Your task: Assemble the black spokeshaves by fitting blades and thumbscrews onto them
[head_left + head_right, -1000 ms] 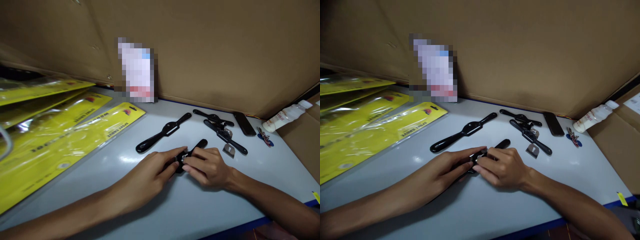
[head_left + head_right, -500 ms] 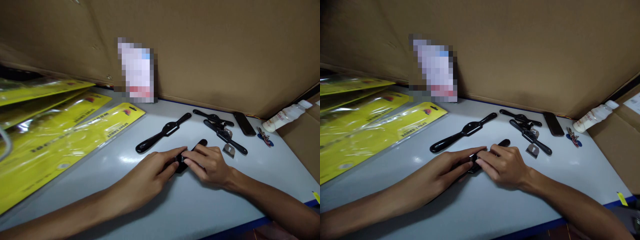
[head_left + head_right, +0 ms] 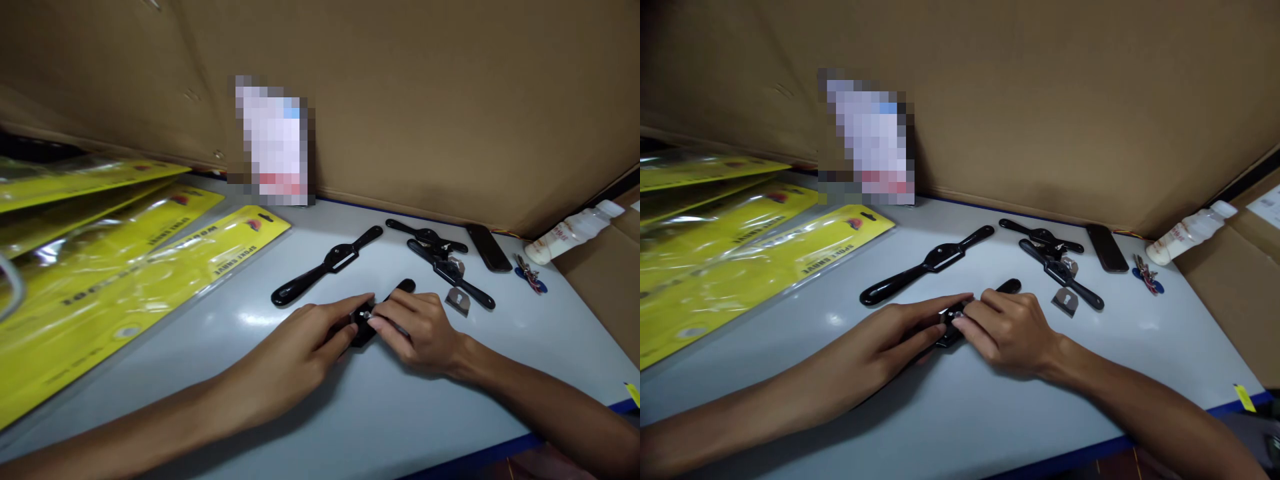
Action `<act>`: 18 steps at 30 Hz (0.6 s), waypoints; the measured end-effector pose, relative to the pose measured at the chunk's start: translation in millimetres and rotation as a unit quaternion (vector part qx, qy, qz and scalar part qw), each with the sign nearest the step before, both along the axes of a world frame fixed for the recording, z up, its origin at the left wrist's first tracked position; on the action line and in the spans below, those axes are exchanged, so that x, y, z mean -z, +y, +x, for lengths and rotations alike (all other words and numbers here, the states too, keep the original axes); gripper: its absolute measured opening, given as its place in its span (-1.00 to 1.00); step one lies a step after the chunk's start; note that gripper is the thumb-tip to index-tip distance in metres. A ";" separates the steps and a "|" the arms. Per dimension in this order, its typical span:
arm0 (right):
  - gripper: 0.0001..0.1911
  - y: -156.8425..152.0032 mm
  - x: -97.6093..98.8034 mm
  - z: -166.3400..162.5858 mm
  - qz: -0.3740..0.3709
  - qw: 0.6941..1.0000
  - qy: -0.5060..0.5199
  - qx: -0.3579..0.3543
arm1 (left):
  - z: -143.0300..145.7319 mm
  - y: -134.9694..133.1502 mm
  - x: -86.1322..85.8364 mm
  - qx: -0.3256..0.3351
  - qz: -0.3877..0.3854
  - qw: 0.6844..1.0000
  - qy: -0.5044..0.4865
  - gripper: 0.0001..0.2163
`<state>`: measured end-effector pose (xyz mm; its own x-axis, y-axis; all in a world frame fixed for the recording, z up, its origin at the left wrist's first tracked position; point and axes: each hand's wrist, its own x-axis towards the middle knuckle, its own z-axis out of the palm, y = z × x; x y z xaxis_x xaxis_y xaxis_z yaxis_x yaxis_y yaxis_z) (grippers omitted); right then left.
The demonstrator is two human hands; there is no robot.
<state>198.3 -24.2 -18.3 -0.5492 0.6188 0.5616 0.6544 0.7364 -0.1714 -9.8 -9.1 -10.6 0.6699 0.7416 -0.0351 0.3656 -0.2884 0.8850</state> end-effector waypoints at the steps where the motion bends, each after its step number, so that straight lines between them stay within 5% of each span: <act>1: -0.56 0.2 0.0 0.1 0.000 1.000 -0.004 -0.008 | 0.1 0.1 0.1 -0.002 0.002 1.000 0.000 -0.59; 14: -0.57 -0.7 -3.2 -1.0 0.031 0.997 0.004 -0.066 | 0.2 0.9 0.0 -0.012 0.018 1.000 -0.006 -0.56; 18: -0.56 -0.5 -2.1 -1.5 0.024 0.999 0.010 -0.022 | -0.4 0.2 0.0 -0.017 0.013 1.000 0.005 -0.55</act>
